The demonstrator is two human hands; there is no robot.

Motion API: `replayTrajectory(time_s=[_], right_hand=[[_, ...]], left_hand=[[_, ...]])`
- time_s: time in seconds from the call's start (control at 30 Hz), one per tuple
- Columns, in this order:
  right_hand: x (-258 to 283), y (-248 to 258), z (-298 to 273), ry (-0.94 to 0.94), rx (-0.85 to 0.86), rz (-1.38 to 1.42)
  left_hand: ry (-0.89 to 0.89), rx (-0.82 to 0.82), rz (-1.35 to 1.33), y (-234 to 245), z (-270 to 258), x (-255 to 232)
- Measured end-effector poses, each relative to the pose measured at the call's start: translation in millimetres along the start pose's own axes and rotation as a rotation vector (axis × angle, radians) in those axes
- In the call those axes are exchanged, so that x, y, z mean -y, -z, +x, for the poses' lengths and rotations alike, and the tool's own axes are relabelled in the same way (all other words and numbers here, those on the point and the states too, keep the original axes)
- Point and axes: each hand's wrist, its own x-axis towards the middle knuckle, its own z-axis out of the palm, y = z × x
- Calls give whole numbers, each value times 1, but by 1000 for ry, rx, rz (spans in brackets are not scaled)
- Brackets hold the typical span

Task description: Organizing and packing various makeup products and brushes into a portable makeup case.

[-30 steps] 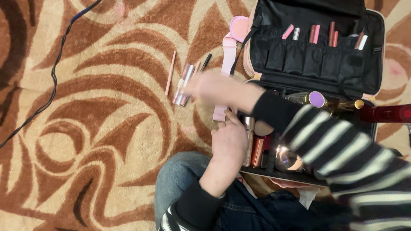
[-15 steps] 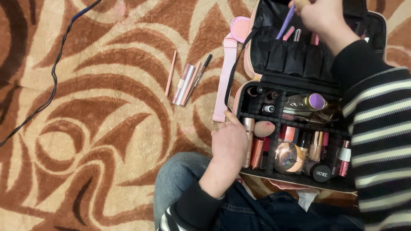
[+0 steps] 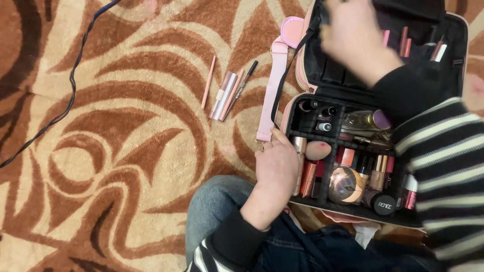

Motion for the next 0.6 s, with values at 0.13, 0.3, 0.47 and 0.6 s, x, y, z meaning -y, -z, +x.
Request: replayTrajectory(time_s=[0.13,0.3,0.47,0.6], right_hand=[[102,6,11,-222,365,434],[168,-29,10,-447,435,530],[147,-40,16,-541,239,689],[56,-25,37,-362,-163,652]], left_hand=[[4,-1,-7,-7,2,-2],[-1,155,-78,2,5,2],[-5,81,-74,-9,2,1],[5,-82,-15,-10,0,0]])
